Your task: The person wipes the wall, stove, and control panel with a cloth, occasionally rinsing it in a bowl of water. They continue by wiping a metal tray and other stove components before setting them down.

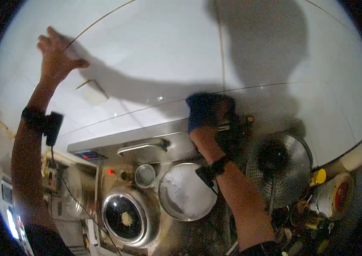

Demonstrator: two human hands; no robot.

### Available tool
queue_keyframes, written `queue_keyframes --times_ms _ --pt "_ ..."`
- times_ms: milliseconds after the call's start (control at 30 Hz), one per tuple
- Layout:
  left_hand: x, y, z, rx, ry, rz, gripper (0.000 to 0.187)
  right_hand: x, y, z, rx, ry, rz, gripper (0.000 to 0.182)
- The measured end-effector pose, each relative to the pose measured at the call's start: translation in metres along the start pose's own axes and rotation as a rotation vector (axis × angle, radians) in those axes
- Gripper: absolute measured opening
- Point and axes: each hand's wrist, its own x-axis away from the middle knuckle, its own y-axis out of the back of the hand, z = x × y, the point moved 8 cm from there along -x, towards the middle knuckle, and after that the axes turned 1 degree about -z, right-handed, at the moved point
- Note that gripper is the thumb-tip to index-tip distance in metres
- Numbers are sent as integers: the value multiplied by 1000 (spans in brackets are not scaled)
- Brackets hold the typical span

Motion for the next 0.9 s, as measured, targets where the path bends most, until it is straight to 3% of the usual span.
queue_keyframes --times_ms 33,133,233,267,333,400,500,567,600,633,667,700,733,800,867,900 --pt "2 4 0 34 35 -26 151 15 9 1 -59 -29 -111 42" --pt "4 3 1 125 56 13 151 37 37 15 -215 -227 -48 59" --pt "3 8 -3 144 47 -13 150 40 67 42 -202 -450 264 86" --pt "6 8 -2 161 42 -17 149 41 66 75 102 -250 569 78" --pt "6 10 -2 179 71 23 149 46 46 115 315 26 710 54" --pt "-1 11 -3 203 97 45 148 36 32 146 175 111 505 21" --pt "2 12 -2 216 134 109 150 27 9 141 26 68 420 18" --pt "5 16 -6 218 141 78 150 14 31 88 -379 -10 313 25" --pt "7 17 -4 200 135 51 150 14 37 53 -231 -28 45 25" --pt "5 16 -4 187 154 80 150 13 56 27 -330 -123 -149 25" --pt "4 14 -2 168 175 108 150 15 74 1 -438 -195 -355 25" --pt "4 15 -2 175 172 106 150 14 96 -17 -787 -356 -472 27" --pt "4 16 -1 170 175 102 150 7 90 -13 -792 -352 -473 27" --pt "6 17 -3 219 158 93 150 12 101 0 -500 -286 -728 26" --pt "7 21 -2 193 159 76 149 14 69 47 -522 -246 -497 30" --pt "7 21 -1 195 179 92 148 14 59 87 -401 -102 -521 31"
